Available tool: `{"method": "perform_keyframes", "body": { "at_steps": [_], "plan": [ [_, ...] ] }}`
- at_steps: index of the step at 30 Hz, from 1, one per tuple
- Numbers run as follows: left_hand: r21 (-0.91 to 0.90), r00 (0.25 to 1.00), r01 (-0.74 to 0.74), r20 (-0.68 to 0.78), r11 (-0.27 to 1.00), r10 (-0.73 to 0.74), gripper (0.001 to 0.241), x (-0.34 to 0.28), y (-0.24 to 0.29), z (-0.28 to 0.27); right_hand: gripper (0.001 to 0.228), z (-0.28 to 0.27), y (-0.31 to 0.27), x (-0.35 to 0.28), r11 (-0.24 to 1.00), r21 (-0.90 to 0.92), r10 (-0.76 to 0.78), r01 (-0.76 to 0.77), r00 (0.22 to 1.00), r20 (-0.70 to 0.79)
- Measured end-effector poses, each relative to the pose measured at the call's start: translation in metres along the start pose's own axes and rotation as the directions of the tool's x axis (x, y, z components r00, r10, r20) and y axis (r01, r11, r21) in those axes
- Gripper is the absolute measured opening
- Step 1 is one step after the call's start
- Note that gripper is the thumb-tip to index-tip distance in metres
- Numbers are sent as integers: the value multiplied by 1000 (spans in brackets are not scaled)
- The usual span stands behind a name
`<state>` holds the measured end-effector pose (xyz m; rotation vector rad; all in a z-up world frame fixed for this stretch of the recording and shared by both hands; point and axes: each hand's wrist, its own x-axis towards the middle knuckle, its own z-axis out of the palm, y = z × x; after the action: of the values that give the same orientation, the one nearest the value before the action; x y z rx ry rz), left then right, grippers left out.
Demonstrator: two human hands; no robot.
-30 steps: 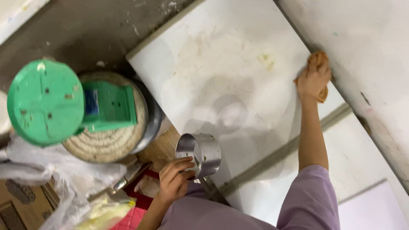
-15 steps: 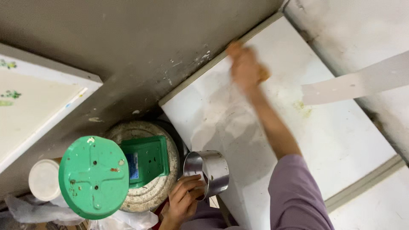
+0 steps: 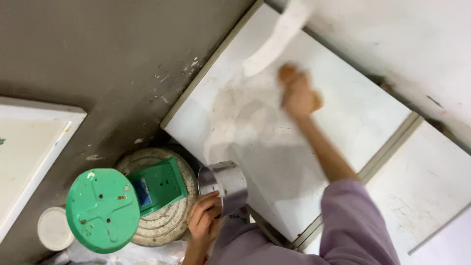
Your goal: The person places a bag of dough into a freezer, discards debris from a white tray into a bin, wipes a workstation and a metal ring with a cloth, and cuts a plastic bag using shears.
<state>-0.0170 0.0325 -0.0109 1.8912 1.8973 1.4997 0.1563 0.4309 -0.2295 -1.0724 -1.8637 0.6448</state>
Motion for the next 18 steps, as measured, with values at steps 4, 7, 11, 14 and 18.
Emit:
{"method": "perform_keyframes", "body": {
  "at_steps": [4, 7, 11, 14, 18],
  "plan": [
    [-88, 998, 20, 65, 996, -14, 12, 3, 14, 13, 43, -35, -71, -120, 947, -261, -11, 187, 831, 556],
    [-105, 994, -82, 61, 991, 88, 6, 15, 13, 24, 60, -106, -55, -91, 955, -138, -101, 264, 722, 685],
    [-99, 993, -115, 13, 988, 117, 11, -1, 27, 35, 49, -161, 22, 20, 810, -562, -6, 171, 959, 283],
    [-108, 997, -72, -13, 992, 71, 13, -14, 38, 34, 35, -114, 14, 3, 844, -535, 53, 25, 990, 131],
    [-102, 993, -115, 27, 988, 119, 15, -13, 51, 39, 29, -78, -42, -93, 916, -205, -246, 346, 885, 395]
  ]
}}
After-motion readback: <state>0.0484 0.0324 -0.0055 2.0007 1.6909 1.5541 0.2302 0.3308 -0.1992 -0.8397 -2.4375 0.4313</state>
